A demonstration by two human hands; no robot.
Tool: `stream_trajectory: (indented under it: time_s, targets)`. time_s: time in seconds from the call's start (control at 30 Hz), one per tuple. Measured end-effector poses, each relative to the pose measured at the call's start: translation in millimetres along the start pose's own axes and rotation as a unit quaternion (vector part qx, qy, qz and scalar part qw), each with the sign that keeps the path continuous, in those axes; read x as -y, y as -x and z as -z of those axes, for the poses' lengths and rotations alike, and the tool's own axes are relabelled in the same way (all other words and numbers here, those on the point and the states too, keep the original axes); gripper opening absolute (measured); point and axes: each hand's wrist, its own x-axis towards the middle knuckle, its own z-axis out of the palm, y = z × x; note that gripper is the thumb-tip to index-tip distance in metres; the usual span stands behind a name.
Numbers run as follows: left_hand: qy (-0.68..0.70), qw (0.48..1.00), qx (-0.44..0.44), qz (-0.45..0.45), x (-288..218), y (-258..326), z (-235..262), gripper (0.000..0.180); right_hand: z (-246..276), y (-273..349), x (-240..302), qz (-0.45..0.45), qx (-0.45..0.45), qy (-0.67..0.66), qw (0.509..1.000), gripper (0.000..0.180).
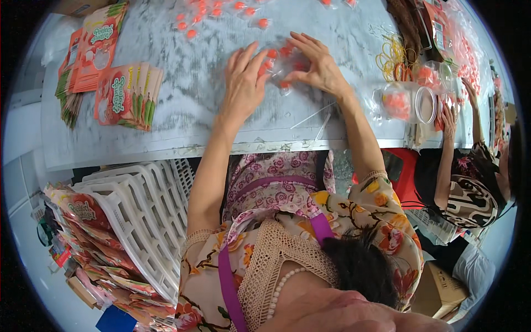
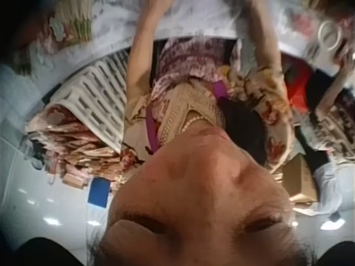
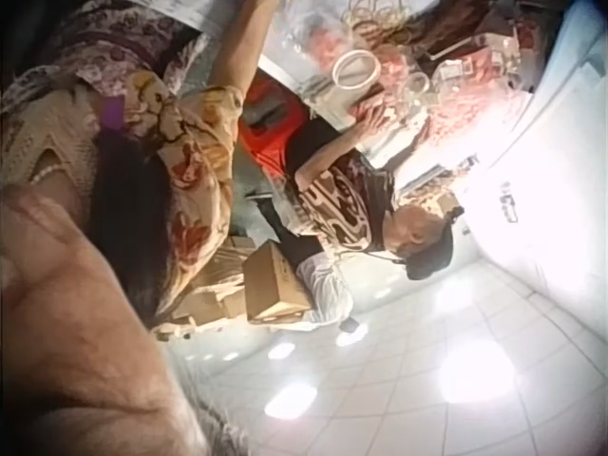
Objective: Packing individual small candies into branded plastic pouches at a factory workstation.
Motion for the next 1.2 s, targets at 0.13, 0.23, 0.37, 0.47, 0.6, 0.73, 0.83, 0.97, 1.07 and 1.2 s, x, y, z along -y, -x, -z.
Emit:
stream_trajectory:
  time_s: [0.13, 0.23, 0.37, 0.47, 0.6, 0.73, 0.83, 0.97, 1.07, 1.2]
  targets:
    - [-0.048, 0.997, 0.034, -0.050, 12, -9, -16, 0.048, -21, -2, 9, 0.035, -0.010, 0.090, 0.995, 0.081]
    - [-0.016, 0.998, 0.047, -0.042, 20, -7, -17, 0.046, -27, -4, 11, 0.039, -0.006, 0.111, 0.993, 0.077]
    - [0.031, 0.999, 0.033, -0.024, 26, -3, -14, 0.039, -34, -10, 10, 0.057, 0.005, 0.103, 0.993, 0.065]
    - [0.086, 0.996, 0.035, -0.005, 23, -5, -10, 0.030, -34, -7, 6, 0.076, 0.006, 0.105, 0.992, 0.053]
    - [0.080, 0.996, 0.042, -0.022, 30, 0, -2, 0.025, -23, 6, 8, 0.081, 0.031, 0.113, 0.990, 0.042]
    - [0.107, 0.993, 0.011, 0.054, 37, 6, 8, 0.027, 0, 35, 11, 0.054, 0.047, 0.093, 0.993, 0.041]
    - [0.110, 0.991, 0.005, 0.082, 28, 6, 21, 0.029, 24, 47, 11, -0.080, -0.033, -0.098, 0.991, 0.045]
    - [-0.016, 0.999, -0.029, 0.020, 12, 5, 30, 0.034, 43, 64, -5, -0.209, -0.218, -0.364, 0.881, 0.052]
    - [-0.055, 0.998, -0.014, -0.012, -7, 6, 28, 0.037, 42, 79, -15, -0.219, -0.257, -0.380, 0.861, 0.049]
    - [0.037, 0.996, 0.082, -0.007, -39, 17, 9, 0.047, 41, 85, -24, -0.216, -0.293, -0.455, 0.813, 0.044]
